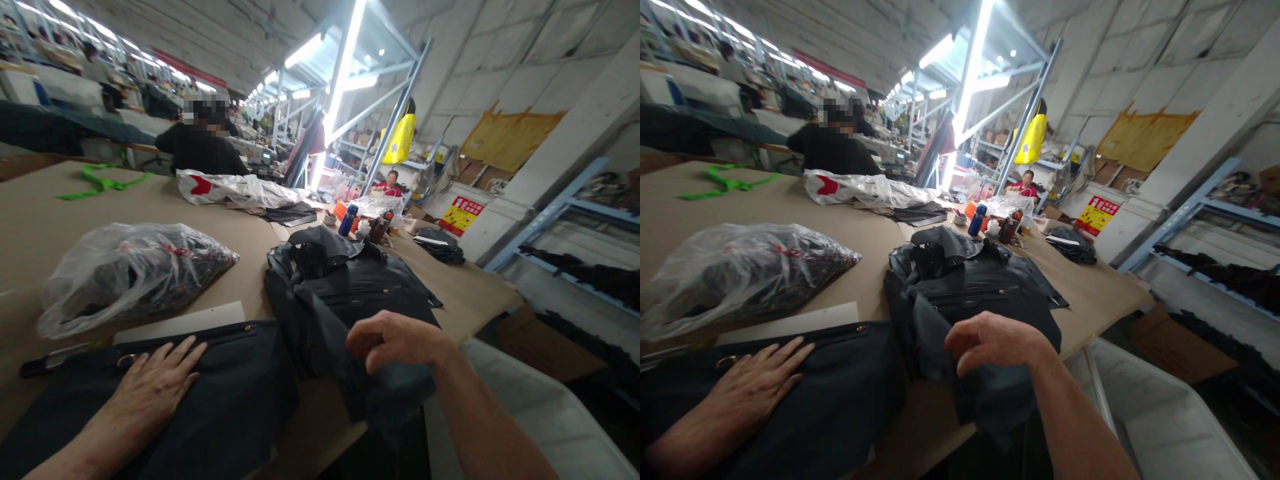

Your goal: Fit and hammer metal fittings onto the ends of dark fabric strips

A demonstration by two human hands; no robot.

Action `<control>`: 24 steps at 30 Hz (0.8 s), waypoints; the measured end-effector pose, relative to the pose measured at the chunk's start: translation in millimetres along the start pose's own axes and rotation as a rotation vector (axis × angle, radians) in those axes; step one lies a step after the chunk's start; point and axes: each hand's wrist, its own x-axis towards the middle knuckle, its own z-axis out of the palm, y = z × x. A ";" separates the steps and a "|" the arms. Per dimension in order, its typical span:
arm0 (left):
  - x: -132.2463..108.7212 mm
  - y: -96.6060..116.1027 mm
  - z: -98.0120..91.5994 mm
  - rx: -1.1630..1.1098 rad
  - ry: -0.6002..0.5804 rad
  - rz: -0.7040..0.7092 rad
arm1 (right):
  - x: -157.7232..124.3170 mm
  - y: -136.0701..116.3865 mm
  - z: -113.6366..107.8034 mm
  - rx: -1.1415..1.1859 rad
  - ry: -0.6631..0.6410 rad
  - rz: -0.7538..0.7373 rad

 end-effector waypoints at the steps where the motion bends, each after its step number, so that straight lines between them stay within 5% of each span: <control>1: -0.1 0.8 -1.5 -0.009 0.008 -0.002 | -4.7 -1.0 -0.6 0.038 -0.028 -0.030; 6: -0.5 -1.5 0.9 -0.012 0.017 0.030 | 16.4 41.3 7.8 -0.413 0.506 0.221; 10: 3.5 -8.7 6.5 -0.044 -0.010 0.032 | 38.2 73.6 16.3 -0.640 0.503 0.333; 13: 5.0 -8.6 -14.0 -0.135 0.010 0.070 | 41.3 72.8 12.1 -0.660 0.475 0.345; 16: -1.5 3.1 -60.4 -0.246 0.179 0.092 | 36.8 46.0 3.9 -0.680 0.496 0.247; 20: -30.9 45.7 -136.0 -0.312 0.522 0.281 | 15.2 -35.7 13.6 -0.736 0.442 -0.053; 22: -52.1 69.1 -164.3 -0.227 0.535 0.418 | 3.9 -83.7 31.3 -0.650 0.335 -0.179; 24: -70.5 82.2 -179.7 -0.180 0.470 0.400 | 0.7 -121.6 51.3 -0.496 0.221 -0.261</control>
